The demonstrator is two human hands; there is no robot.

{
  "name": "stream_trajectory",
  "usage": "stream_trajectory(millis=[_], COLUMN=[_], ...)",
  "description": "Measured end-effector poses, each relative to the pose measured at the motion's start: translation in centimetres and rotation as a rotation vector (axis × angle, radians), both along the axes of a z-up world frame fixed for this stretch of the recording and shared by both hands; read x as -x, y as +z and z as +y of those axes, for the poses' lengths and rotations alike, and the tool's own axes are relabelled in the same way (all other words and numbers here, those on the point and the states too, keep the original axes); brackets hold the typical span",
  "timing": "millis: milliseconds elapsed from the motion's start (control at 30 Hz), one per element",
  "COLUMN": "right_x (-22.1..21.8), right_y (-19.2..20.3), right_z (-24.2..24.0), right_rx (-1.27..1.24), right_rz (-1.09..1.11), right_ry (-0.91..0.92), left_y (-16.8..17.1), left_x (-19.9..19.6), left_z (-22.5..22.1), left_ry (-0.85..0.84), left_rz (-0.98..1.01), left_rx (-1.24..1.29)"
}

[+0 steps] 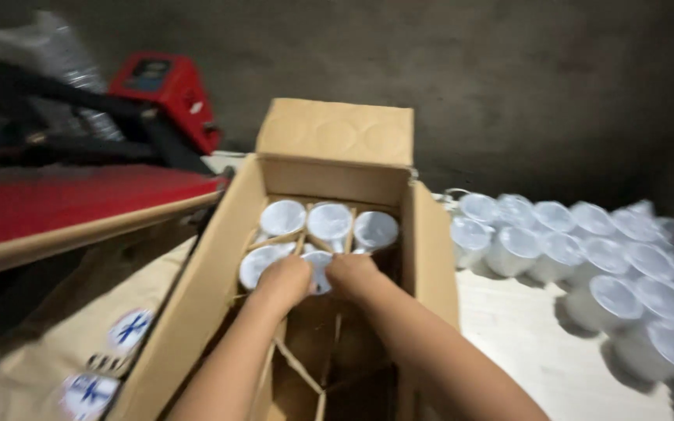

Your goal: The person places white mugs into a cardboard box with dividers by hand.

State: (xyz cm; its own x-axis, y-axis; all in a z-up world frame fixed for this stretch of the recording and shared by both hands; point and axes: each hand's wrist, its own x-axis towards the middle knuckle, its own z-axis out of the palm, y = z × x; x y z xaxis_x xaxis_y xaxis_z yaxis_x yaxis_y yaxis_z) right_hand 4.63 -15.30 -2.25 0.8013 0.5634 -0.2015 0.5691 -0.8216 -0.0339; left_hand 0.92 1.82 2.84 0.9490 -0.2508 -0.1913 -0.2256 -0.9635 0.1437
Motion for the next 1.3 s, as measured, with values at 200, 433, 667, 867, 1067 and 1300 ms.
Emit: stream_trajectory(millis=[200,433,667,867,1067,1300], right_x=[-1.3,0.6,4.8,9.8,20.5,31.0], right_y=[-1.7,4.8,9.1,0.9,-2.9,-6.4], right_z=[0.2,-1.2,-16.1,-37.2,-52.4,-63.1], right_rx=[-0.130,-0.355,-0.972,-1.038,-0.868,-0.437], right_rz=[0.070,-0.081,-0.264,-0.440,-0.512,-0.547], right_ry=[-0.058,-0.066,-0.116,-0.432,-0.876,-1.301], left_y=[-7.8,-7.0,6.2,4.7,-1.3,-12.1], left_x=[-2.1,-4.2,1.2,3.0,8.1,18.2], left_z=[0.5,2.0,-10.3,-26.3,-44.4,-62.7], left_ry=[-0.177,-0.013,-0.289,-0.684,-0.912,-0.800], left_rz=[-0.051,0.056,-0.475,-0.515,-0.129,0.367], left_rx=[-0.126,0.000,0.455,0.570,0.466,0.475])
